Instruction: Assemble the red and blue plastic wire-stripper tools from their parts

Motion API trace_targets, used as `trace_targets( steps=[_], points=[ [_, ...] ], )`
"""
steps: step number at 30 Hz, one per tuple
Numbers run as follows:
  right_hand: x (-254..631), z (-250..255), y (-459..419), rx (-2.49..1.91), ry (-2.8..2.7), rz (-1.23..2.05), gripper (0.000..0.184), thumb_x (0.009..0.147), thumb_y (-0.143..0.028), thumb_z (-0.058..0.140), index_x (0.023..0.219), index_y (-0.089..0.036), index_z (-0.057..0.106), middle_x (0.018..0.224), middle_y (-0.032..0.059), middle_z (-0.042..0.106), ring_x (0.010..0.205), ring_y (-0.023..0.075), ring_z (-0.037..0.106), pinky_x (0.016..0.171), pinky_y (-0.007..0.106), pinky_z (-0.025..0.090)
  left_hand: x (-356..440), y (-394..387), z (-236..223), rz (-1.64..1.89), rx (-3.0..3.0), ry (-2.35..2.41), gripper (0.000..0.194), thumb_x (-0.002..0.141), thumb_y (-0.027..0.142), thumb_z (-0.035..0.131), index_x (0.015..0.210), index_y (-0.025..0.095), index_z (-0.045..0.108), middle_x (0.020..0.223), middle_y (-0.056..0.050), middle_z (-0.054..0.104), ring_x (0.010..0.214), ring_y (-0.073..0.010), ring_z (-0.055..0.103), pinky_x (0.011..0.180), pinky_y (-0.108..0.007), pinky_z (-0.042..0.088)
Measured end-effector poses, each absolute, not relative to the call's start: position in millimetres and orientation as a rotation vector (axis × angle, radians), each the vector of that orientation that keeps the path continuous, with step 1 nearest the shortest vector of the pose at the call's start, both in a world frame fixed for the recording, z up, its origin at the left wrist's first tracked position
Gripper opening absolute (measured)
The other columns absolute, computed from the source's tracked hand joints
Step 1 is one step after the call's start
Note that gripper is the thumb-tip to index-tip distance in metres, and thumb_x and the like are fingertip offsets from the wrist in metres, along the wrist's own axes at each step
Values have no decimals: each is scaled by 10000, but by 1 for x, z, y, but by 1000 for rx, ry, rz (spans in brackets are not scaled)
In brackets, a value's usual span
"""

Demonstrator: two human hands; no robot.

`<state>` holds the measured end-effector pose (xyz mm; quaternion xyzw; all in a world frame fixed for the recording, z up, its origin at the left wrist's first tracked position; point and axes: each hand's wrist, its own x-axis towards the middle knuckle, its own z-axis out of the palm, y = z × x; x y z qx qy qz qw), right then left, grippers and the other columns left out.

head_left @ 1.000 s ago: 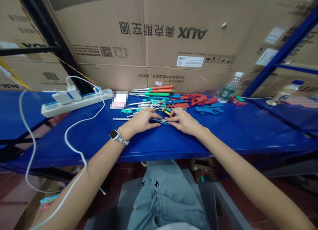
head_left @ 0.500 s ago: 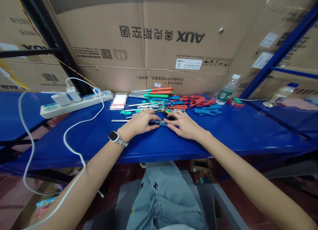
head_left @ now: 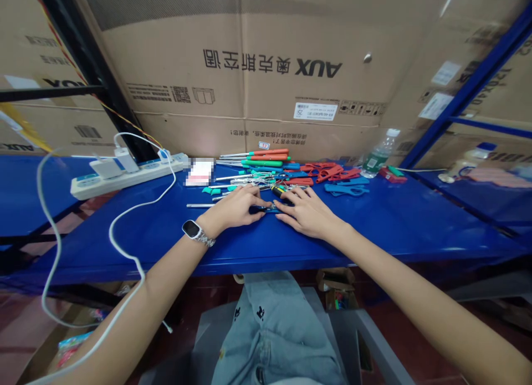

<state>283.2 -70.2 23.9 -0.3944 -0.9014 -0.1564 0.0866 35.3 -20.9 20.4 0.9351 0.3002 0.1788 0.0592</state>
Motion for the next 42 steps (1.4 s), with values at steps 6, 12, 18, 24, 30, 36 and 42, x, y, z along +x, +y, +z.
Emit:
trace_targets(
  steps=[6, 12, 18, 24, 30, 36, 42],
  points=[
    [282, 22, -74, -1225, -2689, -397, 517, 1071, -500, 402, 1444, -207, 608, 1396, 161, 619, 1295, 368, 483, 1008, 509, 402, 35, -20, 20, 513, 2886, 937, 316, 909, 297, 640, 1192, 252, 774, 1015, -82, 632, 958, -264, 609, 900, -420, 475],
    [286, 17, -70, -1248, -2593, -185, 507, 1069, -494, 413, 1470, -235, 582, 1312, 153, 626, 1212, 318, 522, 980, 489, 446, 38, -25, 23, 547, 2885, 995, 372, 901, 295, 654, 1266, 261, 721, 1082, -83, 677, 1043, -285, 626, 955, -452, 467],
    [286, 19, -67, -1220, -2612, -237, 482, 1080, -469, 386, 1426, -235, 628, 1294, 152, 630, 1181, 322, 518, 960, 501, 443, 39, -28, 28, 565, 2826, 1065, 468, 838, 304, 721, 1298, 226, 683, 1208, -110, 690, 1168, -332, 610, 1036, -503, 440],
    [289, 19, -70, -1247, -2681, -342, 503, 1080, -490, 374, 1495, -273, 558, 1394, 143, 593, 1252, 344, 480, 973, 498, 418, 37, -26, 24, 524, 2901, 954, 323, 897, 294, 660, 1200, 229, 752, 1130, -82, 682, 1057, -276, 635, 966, -448, 478],
    [292, 16, -67, -1238, -2624, -284, 469, 1080, -415, 410, 1484, -237, 569, 1331, 148, 619, 1199, 311, 512, 956, 458, 426, 37, -23, 21, 534, 2950, 881, 255, 913, 257, 643, 1116, 208, 791, 1119, -92, 656, 1018, -255, 626, 935, -419, 486],
    [297, 14, -69, -1256, -2452, -314, 343, 1025, -256, 503, 1272, -177, 726, 1138, 140, 662, 1052, 278, 543, 860, 409, 409, 40, -26, 23, 524, 2971, 891, 256, 913, 249, 655, 1125, 206, 791, 1089, -93, 640, 987, -248, 613, 898, -403, 488],
    [295, 18, -72, -1254, -2559, -297, 319, 1043, -314, 505, 1211, -189, 746, 1039, 126, 642, 1012, 268, 527, 827, 390, 374, 41, -24, 22, 569, 2930, 863, 238, 905, 243, 649, 1087, 204, 798, 1067, -88, 649, 975, -251, 619, 894, -411, 499]
  ],
)
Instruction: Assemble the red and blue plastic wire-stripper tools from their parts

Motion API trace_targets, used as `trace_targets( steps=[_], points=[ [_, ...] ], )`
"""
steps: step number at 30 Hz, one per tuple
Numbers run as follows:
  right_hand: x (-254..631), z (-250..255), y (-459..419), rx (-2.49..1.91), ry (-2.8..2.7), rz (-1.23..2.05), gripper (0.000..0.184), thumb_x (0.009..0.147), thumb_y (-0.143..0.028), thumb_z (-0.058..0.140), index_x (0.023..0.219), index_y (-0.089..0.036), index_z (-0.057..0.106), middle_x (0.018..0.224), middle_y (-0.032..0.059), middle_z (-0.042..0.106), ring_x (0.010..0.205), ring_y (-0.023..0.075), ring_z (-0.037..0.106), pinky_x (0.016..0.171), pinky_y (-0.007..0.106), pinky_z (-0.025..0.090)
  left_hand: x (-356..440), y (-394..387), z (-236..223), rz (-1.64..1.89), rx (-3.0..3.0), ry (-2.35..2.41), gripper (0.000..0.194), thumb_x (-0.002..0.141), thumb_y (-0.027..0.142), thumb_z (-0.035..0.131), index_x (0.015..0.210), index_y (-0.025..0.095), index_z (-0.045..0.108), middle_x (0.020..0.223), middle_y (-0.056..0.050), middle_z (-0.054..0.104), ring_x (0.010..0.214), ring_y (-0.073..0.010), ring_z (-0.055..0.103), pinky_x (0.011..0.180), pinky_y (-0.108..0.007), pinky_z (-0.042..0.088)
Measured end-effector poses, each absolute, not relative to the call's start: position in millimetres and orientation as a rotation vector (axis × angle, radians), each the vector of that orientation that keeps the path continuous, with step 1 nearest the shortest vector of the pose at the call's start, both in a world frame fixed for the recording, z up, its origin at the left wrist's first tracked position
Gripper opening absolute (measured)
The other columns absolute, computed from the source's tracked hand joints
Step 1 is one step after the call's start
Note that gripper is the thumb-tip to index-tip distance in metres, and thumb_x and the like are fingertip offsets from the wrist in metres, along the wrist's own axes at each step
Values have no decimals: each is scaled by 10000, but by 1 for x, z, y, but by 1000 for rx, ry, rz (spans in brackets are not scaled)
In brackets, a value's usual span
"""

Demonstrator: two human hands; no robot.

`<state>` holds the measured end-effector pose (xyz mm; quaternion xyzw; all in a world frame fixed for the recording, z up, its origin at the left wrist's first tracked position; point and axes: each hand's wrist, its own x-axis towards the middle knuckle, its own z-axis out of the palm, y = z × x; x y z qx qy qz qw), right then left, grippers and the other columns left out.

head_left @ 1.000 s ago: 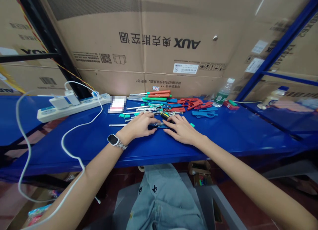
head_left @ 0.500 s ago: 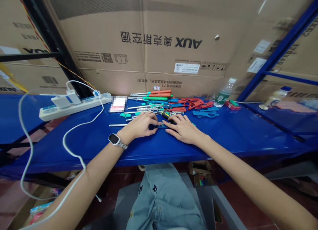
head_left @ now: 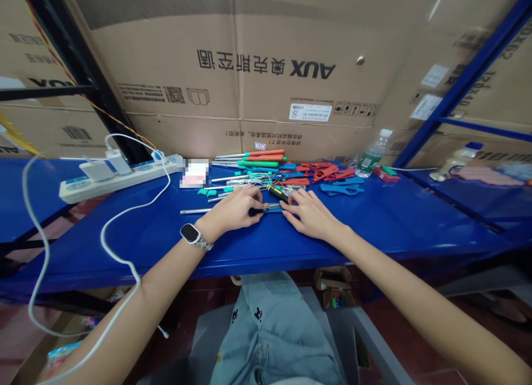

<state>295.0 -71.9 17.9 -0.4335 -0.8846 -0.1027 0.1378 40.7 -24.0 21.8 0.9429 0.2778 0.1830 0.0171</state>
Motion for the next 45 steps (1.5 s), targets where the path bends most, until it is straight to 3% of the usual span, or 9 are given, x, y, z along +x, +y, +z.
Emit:
trace_targets(
  steps=[15, 21, 25, 30, 35, 45],
  points=[
    [290, 17, -66, -1253, -2425, -242, 252, 997, -295, 585, 1130, -160, 752, 1066, 124, 667, 1024, 276, 573, 871, 415, 411, 38, -25, 24, 694, 2742, 938, 377, 841, 333, 689, 1186, 181, 710, 1137, -110, 659, 1089, -307, 645, 972, -473, 522],
    [291, 19, -63, -1232, -2356, -220, 249, 1001, -302, 568, 1108, -172, 752, 1070, 118, 688, 1014, 272, 591, 865, 416, 437, 27, -20, 31, 874, 2522, 883, 361, 793, 161, 529, 1106, 183, 707, 1122, -90, 712, 1037, -241, 671, 943, -430, 536],
    [296, 20, -53, -1237, -2244, -128, 249, 993, -277, 546, 1081, -179, 758, 1061, 120, 700, 1006, 261, 619, 886, 409, 464, 22, -15, 33, 958, 2436, 956, 334, 845, 140, 438, 1024, 193, 714, 1032, -67, 737, 981, -220, 678, 865, -398, 546],
    [312, 24, -32, -1352, -2100, 73, 209, 941, -192, 573, 1003, -185, 773, 1010, 94, 748, 897, 224, 664, 819, 359, 493, 25, -7, 35, 1013, 2521, 1000, 266, 926, 237, 477, 988, 176, 728, 1003, -84, 752, 964, -228, 684, 820, -375, 543],
    [315, 28, -18, -1437, -2077, 274, 163, 903, -159, 625, 946, -161, 783, 958, 90, 779, 846, 209, 685, 792, 332, 494, 27, 17, 51, 904, 2573, 1097, 243, 887, 199, 521, 991, 179, 740, 979, -73, 771, 860, -200, 695, 750, -331, 527],
    [262, 43, 4, -1244, -2238, 194, 173, 887, -140, 628, 923, -167, 795, 934, 83, 782, 815, 194, 671, 737, 301, 464, 9, 19, 29, 1073, 2389, 1187, 239, 913, 257, 537, 1004, 159, 735, 973, -82, 775, 885, -213, 698, 792, -343, 550]
  ],
)
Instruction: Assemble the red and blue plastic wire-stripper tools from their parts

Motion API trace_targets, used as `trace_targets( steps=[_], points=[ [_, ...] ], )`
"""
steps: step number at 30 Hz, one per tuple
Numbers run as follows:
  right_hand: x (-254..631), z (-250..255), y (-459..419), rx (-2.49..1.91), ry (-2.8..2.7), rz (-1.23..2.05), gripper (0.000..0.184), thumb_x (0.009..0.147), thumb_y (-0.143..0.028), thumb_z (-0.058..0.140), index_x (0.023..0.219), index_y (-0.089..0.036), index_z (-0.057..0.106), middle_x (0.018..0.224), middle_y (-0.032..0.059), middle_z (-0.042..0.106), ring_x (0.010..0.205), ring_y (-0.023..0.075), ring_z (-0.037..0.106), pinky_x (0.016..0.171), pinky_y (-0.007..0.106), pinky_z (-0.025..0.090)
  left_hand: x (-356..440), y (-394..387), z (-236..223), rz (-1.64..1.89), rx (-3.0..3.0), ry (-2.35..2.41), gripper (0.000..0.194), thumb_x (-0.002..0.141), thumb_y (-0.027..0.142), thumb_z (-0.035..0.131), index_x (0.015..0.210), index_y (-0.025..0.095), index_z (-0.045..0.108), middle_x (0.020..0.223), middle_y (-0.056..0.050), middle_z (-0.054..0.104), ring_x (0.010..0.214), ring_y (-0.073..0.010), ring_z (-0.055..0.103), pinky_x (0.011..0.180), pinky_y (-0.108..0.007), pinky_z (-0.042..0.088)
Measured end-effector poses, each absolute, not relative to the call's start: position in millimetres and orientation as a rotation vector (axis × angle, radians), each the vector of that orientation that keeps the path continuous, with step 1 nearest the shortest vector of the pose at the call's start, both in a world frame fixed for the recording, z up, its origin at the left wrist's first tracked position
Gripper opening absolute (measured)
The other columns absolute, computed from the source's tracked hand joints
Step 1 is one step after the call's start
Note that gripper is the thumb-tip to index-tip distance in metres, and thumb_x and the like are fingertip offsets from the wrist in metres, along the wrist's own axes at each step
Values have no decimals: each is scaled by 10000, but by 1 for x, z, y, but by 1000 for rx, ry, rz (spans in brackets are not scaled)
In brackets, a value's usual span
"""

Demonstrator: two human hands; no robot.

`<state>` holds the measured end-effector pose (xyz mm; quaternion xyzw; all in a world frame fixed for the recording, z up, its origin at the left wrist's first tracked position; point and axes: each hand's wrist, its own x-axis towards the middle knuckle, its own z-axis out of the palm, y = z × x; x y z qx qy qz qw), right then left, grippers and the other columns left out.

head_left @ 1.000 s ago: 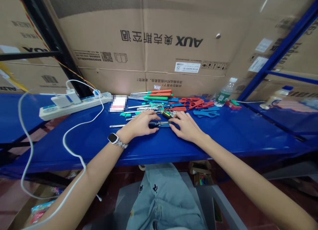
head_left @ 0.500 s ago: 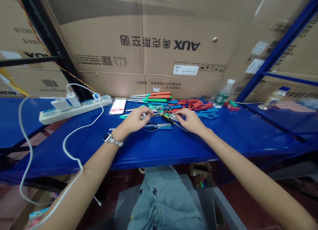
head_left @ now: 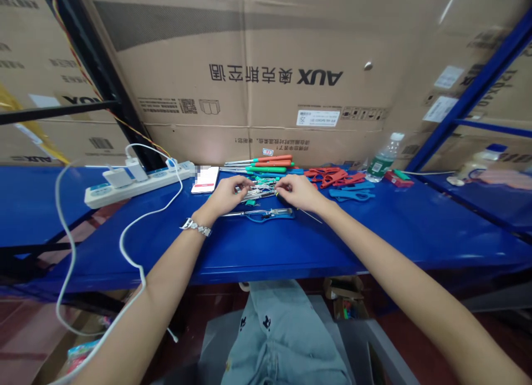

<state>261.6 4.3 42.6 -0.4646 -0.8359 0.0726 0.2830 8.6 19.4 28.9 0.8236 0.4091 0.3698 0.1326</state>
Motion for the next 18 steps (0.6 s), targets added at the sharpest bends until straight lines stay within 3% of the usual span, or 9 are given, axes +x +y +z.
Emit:
trace_targets(
  steps=[18],
  points=[
    [286, 42, 45, -1452, -2313, 417, 68, 786, -169, 741, 803, -162, 807, 775, 78, 772, 712, 196, 672, 658, 299, 454, 36, 17, 16, 955, 2478, 1031, 228, 918, 226, 522, 997, 184, 731, 957, -62, 762, 872, -202, 686, 847, -360, 555]
  ],
)
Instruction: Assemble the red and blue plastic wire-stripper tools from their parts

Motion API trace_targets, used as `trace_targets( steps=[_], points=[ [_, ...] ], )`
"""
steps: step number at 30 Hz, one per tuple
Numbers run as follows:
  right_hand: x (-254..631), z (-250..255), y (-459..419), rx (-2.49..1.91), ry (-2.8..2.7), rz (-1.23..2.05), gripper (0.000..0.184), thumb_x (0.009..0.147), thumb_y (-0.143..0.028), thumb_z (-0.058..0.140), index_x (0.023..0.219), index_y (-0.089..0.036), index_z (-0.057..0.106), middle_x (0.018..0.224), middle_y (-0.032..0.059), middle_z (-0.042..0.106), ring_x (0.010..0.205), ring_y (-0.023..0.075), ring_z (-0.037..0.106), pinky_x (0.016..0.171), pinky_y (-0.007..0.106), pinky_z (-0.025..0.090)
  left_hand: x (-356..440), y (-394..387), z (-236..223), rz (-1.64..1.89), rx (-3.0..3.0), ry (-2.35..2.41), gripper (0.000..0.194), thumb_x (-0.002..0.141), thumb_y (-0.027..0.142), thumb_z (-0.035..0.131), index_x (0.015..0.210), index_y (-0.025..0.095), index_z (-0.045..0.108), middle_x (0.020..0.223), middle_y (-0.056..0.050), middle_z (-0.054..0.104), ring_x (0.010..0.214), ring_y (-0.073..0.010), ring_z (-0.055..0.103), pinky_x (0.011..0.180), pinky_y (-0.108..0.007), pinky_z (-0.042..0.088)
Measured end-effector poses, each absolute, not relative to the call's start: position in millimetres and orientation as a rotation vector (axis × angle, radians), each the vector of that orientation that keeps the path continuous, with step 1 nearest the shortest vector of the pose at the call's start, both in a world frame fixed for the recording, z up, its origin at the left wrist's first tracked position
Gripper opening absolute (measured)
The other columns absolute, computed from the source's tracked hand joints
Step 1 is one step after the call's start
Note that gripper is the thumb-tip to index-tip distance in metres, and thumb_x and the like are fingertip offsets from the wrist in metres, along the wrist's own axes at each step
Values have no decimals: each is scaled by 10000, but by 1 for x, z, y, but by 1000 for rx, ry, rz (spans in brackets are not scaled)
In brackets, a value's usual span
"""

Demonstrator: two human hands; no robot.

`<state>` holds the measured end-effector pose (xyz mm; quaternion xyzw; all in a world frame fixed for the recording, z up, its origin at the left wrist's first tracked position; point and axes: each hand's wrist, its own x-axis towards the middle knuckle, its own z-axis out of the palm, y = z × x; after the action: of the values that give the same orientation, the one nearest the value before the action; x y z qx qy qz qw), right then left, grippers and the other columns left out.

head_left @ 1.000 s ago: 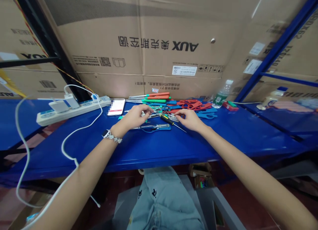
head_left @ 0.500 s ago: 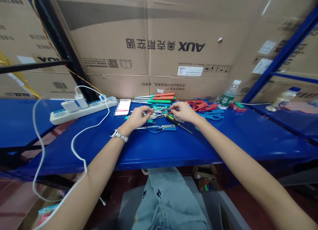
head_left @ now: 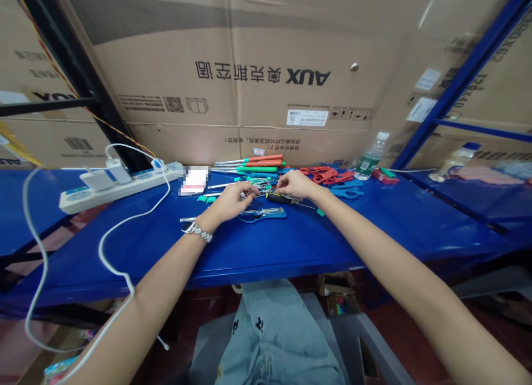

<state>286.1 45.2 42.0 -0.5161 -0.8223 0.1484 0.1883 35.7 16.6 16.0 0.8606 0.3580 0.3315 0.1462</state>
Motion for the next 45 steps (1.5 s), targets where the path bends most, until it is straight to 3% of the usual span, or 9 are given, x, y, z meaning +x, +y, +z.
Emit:
trace_targets(
  steps=[17, 20, 23, 27, 34, 38, 45],
  points=[
    [290, 33, 41, -1241, -1957, 696, 124, 804, -254, 746, 741, -148, 739, 750, 53, 730, 695, 159, 625, 691, 294, 474, 34, 11, 18, 1016, 2440, 1043, 225, 923, 268, 528, 1002, 183, 721, 985, -71, 755, 822, -191, 668, 767, -339, 547],
    [280, 36, 32, -1162, -1866, 755, 195, 796, -340, 761, 770, -148, 738, 740, 47, 716, 692, 160, 608, 682, 300, 473, 37, 6, 20, 1115, 2412, 1013, 221, 912, 308, 618, 1072, 175, 691, 993, -74, 743, 824, -179, 667, 749, -320, 545],
    [264, 34, 22, -1088, -1793, 868, 277, 781, -427, 769, 795, -152, 735, 747, 39, 709, 689, 156, 596, 675, 296, 462, 40, -1, 24, 1166, 2364, 960, 366, 863, 371, 742, 1161, 178, 654, 959, -54, 745, 799, -167, 666, 728, -303, 548],
    [244, 26, 11, -1047, -1756, 947, 357, 763, -507, 783, 796, -155, 739, 783, 38, 716, 716, 157, 597, 704, 299, 457, 39, -8, 28, 1198, 2284, 897, 317, 887, 421, 736, 1093, 184, 691, 910, -46, 762, 758, -157, 670, 732, -301, 561],
    [237, 19, -10, -952, -1861, 933, 268, 891, -427, 669, 943, -182, 767, 898, 44, 742, 795, 172, 625, 753, 312, 476, 27, -19, 29, 1231, 2163, 913, 316, 921, 483, 692, 938, 179, 773, 869, -64, 782, 787, -183, 698, 728, -311, 556],
    [237, 21, -28, -881, -1952, 812, 250, 861, -374, 725, 1019, -185, 761, 901, 41, 747, 790, 172, 635, 741, 310, 481, 23, -23, 25, 1238, 2011, 884, 365, 871, 522, 735, 863, 158, 762, 813, -67, 767, 710, -163, 677, 657, -281, 543],
    [233, 18, -36, -881, -1953, 742, 211, 891, -385, 700, 897, -185, 768, 856, 40, 757, 764, 170, 638, 735, 315, 472, 16, -32, 19, 1247, 2161, 817, 272, 933, 382, 681, 1059, 148, 738, 909, -75, 761, 749, -150, 683, 695, -271, 567]
  ],
)
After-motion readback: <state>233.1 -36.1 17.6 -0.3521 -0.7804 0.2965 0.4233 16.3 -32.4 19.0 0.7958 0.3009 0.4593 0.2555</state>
